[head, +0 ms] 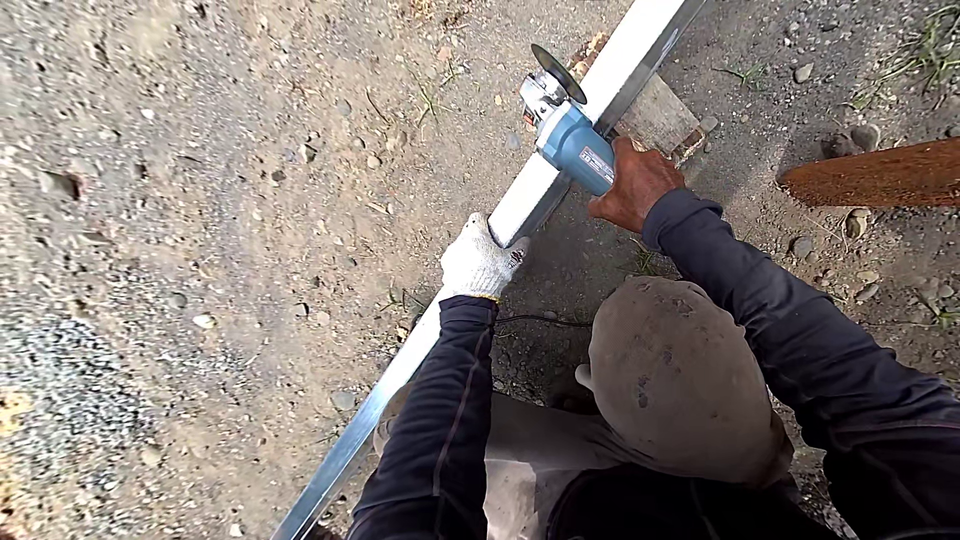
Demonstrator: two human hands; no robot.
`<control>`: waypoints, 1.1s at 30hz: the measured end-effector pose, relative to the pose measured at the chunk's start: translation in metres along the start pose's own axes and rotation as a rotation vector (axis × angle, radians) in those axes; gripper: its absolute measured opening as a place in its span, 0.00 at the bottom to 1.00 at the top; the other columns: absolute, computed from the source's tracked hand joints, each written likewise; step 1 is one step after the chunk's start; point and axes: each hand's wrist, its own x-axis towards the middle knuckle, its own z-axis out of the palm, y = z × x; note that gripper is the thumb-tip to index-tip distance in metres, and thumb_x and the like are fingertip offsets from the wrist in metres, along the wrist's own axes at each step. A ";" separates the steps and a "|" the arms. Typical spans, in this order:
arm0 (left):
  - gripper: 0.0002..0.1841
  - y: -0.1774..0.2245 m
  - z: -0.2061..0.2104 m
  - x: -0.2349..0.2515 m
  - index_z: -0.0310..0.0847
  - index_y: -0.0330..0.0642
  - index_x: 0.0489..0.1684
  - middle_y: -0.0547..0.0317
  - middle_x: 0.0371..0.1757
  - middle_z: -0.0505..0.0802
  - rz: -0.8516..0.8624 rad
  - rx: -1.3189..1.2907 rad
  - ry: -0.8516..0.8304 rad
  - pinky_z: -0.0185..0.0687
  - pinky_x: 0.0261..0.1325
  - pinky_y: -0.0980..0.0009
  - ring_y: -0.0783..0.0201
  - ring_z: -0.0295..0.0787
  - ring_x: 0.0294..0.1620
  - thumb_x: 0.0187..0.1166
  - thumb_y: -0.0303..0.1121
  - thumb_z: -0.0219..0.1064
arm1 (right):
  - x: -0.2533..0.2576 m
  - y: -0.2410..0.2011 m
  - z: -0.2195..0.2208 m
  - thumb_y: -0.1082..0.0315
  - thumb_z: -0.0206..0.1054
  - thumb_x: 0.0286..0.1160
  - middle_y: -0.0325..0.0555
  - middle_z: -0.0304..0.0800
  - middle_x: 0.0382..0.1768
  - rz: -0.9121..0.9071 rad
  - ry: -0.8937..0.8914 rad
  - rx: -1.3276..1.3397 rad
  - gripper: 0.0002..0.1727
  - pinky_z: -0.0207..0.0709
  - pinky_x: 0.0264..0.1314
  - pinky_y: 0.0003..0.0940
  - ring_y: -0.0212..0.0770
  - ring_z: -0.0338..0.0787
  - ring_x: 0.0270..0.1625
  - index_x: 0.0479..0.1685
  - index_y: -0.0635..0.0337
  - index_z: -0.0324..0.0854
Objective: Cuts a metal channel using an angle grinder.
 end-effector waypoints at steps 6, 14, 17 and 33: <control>0.39 -0.001 0.002 0.000 0.78 0.46 0.63 0.40 0.50 0.93 0.008 0.007 0.011 0.83 0.43 0.30 0.35 0.93 0.47 0.61 0.68 0.72 | -0.001 -0.001 -0.001 0.42 0.82 0.51 0.58 0.91 0.54 0.005 -0.014 0.013 0.52 0.83 0.54 0.65 0.61 0.92 0.58 0.81 0.53 0.66; 0.39 -0.001 0.002 0.000 0.78 0.45 0.62 0.39 0.49 0.93 -0.003 0.005 0.013 0.83 0.43 0.30 0.34 0.93 0.47 0.61 0.69 0.72 | 0.000 -0.001 -0.002 0.42 0.82 0.51 0.58 0.91 0.55 0.003 -0.016 0.006 0.51 0.83 0.54 0.64 0.60 0.92 0.59 0.80 0.54 0.67; 0.39 0.000 0.003 0.000 0.78 0.46 0.63 0.39 0.49 0.93 -0.008 -0.002 0.012 0.82 0.42 0.30 0.34 0.93 0.47 0.61 0.68 0.72 | 0.000 -0.001 -0.002 0.42 0.82 0.51 0.58 0.91 0.54 0.001 -0.017 0.016 0.51 0.83 0.53 0.64 0.61 0.92 0.58 0.80 0.54 0.67; 0.39 -0.001 0.002 0.000 0.78 0.46 0.63 0.39 0.48 0.93 -0.004 0.006 0.016 0.82 0.42 0.30 0.34 0.93 0.47 0.61 0.68 0.72 | 0.000 0.001 -0.001 0.42 0.83 0.49 0.57 0.91 0.54 -0.003 -0.014 0.025 0.51 0.83 0.53 0.65 0.60 0.92 0.58 0.79 0.54 0.68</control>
